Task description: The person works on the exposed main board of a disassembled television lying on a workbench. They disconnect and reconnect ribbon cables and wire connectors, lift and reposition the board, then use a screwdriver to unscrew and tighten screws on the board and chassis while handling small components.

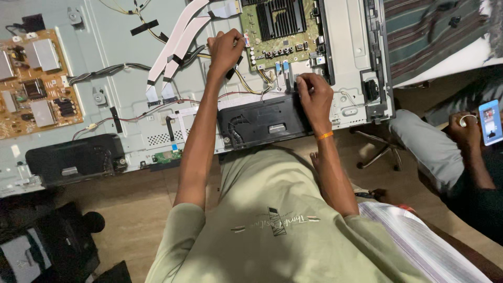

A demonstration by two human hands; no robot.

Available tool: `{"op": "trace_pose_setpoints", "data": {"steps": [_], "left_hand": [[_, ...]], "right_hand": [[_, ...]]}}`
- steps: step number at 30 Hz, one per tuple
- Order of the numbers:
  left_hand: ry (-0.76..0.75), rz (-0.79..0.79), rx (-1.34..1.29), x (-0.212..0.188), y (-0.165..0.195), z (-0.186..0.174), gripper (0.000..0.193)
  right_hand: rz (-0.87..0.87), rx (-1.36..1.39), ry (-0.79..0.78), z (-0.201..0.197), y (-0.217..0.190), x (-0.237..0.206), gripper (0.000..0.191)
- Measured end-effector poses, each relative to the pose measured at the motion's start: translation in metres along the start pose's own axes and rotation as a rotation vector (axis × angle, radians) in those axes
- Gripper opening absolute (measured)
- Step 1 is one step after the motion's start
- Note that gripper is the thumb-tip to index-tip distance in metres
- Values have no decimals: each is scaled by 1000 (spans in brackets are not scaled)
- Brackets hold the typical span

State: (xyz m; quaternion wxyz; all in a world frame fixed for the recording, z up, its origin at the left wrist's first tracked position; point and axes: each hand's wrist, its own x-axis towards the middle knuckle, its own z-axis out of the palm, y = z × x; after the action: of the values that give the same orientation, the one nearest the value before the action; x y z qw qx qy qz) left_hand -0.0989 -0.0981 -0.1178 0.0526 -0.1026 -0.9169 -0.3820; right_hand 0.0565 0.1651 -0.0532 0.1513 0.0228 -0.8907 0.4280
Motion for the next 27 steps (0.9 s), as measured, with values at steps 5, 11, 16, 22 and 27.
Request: {"op": "trace_pose_setpoints", "data": {"steps": [5, 11, 16, 22, 27], "left_hand": [[29, 5, 5, -5, 6, -3, 26], [112, 138, 43, -9, 20, -6, 31], [122, 234, 48, -39, 52, 16, 21], [19, 189, 211, -94, 101, 32, 30], [55, 204, 282, -100, 114, 30, 35]], "right_hand": [[-101, -134, -41, 16, -5, 4, 16], [55, -123, -105, 22, 4, 5, 28], [-47, -249, -132, 25, 15, 7, 40], [-57, -279, -126, 33, 18, 8, 43], [-89, -271, -109, 31, 11, 7, 37]]}}
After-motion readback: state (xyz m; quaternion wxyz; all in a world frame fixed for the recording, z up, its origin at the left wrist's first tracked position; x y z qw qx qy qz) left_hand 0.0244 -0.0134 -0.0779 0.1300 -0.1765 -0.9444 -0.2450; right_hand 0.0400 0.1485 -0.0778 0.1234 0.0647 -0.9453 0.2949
